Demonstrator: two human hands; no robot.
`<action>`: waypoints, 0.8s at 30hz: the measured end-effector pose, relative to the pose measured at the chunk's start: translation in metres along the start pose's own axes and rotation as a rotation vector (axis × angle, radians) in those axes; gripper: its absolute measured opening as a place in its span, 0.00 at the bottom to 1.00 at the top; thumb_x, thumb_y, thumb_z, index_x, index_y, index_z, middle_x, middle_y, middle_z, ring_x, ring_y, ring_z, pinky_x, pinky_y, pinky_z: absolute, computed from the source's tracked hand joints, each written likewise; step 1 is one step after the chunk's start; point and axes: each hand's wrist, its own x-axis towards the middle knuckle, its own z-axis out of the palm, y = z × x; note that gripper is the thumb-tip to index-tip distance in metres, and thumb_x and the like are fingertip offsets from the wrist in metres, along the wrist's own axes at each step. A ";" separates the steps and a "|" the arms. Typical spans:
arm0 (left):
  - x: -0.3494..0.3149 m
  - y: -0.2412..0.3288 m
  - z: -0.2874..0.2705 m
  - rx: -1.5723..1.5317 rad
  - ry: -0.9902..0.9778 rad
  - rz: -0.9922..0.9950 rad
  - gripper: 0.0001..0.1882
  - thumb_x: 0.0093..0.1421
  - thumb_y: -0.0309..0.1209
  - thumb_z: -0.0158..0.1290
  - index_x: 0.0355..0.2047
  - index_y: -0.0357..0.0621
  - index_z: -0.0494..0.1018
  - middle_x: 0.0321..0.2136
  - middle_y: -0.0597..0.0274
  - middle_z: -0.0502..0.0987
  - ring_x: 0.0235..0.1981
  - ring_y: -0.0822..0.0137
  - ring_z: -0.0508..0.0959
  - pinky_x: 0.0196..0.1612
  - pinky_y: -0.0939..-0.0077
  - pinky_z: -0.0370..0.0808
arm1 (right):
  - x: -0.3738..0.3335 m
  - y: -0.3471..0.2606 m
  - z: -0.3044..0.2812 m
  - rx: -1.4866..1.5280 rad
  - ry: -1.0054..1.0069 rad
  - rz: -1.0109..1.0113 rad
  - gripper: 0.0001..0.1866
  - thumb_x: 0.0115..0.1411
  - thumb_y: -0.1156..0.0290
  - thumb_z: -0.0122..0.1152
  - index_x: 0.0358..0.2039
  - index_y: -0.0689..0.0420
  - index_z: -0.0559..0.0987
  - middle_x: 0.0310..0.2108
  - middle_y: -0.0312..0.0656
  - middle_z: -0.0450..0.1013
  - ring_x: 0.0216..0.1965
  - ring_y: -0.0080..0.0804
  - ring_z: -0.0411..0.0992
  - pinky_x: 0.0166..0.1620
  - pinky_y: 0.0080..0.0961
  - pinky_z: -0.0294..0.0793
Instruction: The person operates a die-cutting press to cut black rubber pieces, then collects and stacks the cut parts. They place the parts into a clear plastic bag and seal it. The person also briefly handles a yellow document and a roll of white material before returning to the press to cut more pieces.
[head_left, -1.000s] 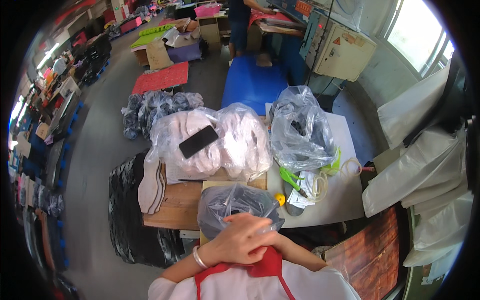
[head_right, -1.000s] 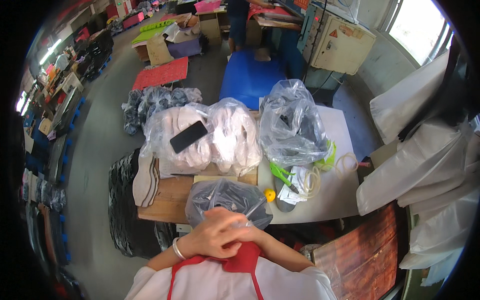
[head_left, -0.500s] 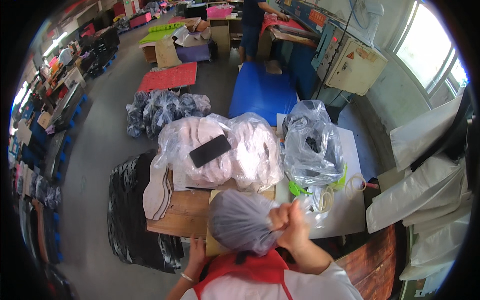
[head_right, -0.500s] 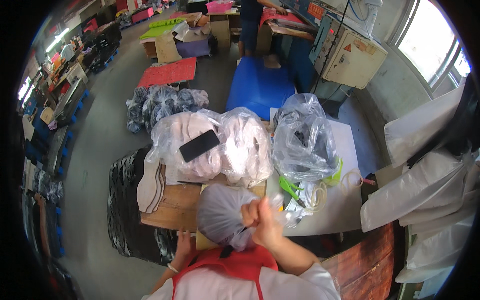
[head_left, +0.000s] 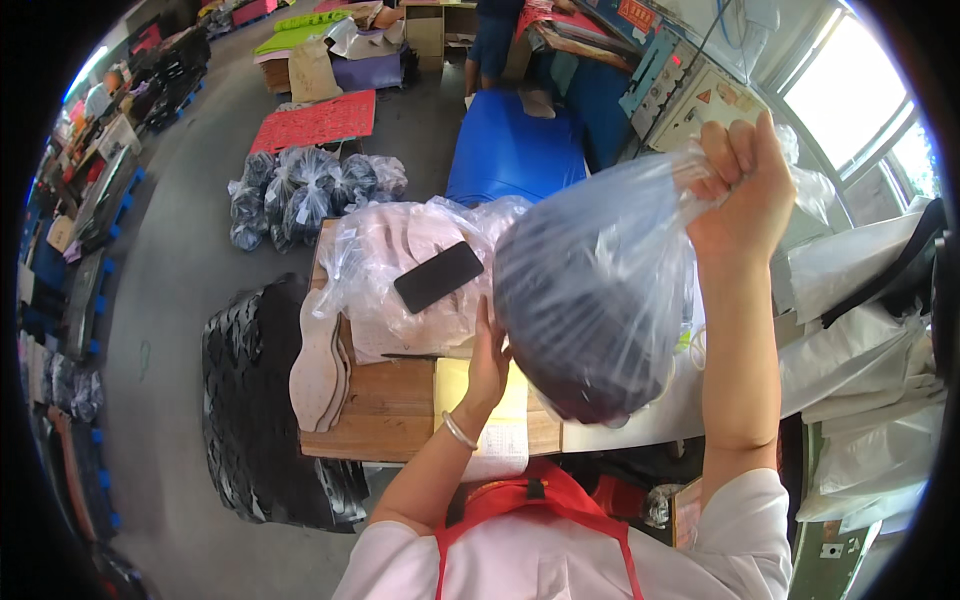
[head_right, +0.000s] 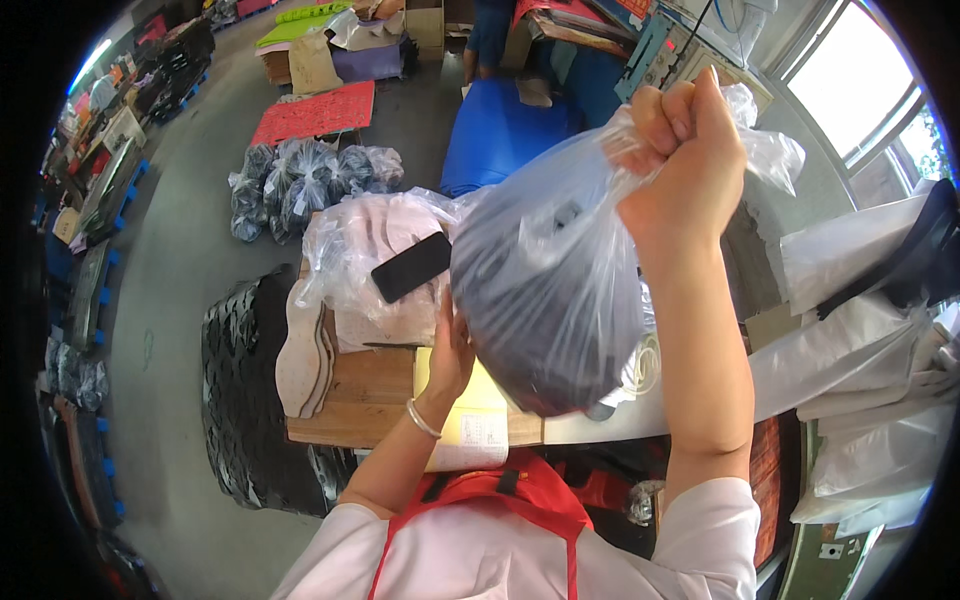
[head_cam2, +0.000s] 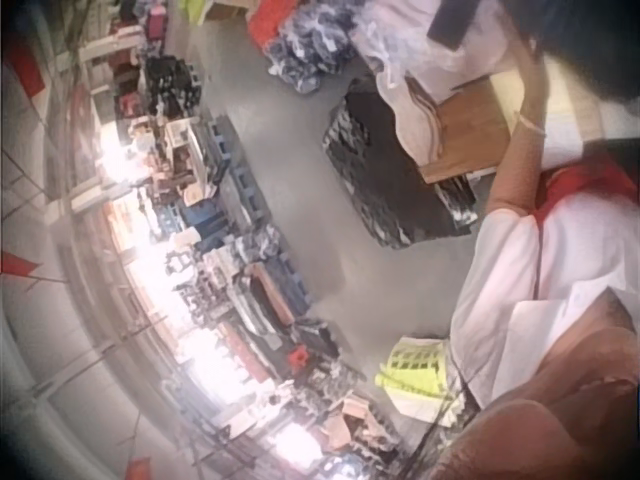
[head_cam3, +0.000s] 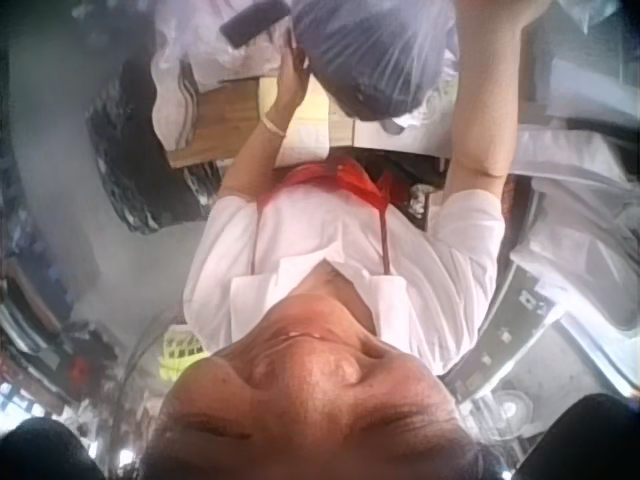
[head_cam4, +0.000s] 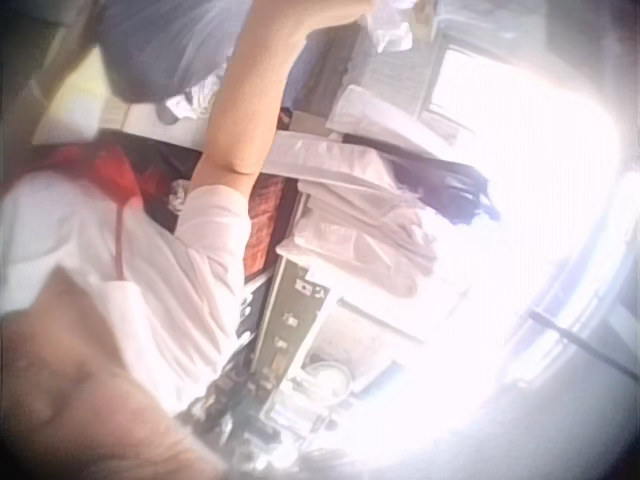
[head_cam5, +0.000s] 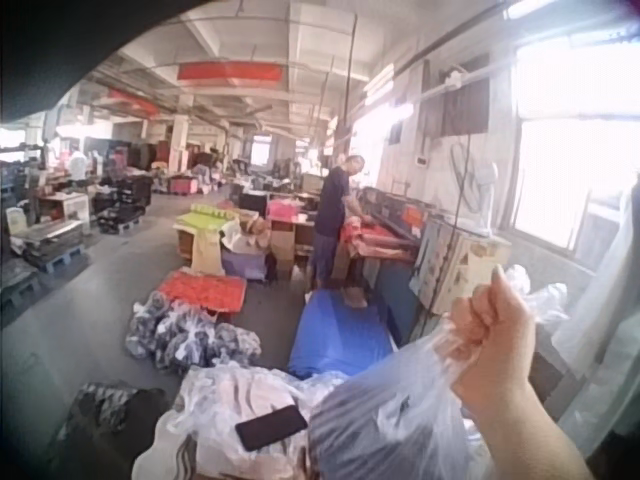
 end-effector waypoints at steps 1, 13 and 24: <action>0.008 -0.001 0.000 0.020 0.013 0.045 0.34 0.69 0.53 0.31 0.69 0.56 0.35 0.69 0.59 0.43 0.68 0.61 0.46 0.67 0.63 0.45 | 0.010 0.007 -0.004 -0.008 0.000 0.006 0.22 0.67 0.56 0.42 0.16 0.48 0.58 0.15 0.30 0.49 0.18 0.21 0.46 0.21 0.22 0.49; 0.054 -0.071 -0.048 0.651 0.134 0.183 0.41 0.68 0.43 0.41 0.66 0.30 0.32 0.67 0.43 0.42 0.68 0.53 0.45 0.67 0.67 0.42 | 0.011 0.185 -0.057 -0.294 0.104 0.263 0.19 0.65 0.58 0.51 0.17 0.50 0.65 0.16 0.33 0.59 0.16 0.23 0.56 0.18 0.26 0.53; 0.031 -0.060 -0.062 0.588 0.145 0.130 0.25 0.68 0.37 0.43 0.59 0.33 0.57 0.53 0.59 0.66 0.53 0.68 0.66 0.55 0.71 0.64 | -0.096 0.171 -0.049 -1.228 -0.361 -0.256 0.49 0.32 0.77 0.67 0.61 0.60 0.61 0.59 0.64 0.54 0.50 0.55 0.67 0.50 0.44 0.70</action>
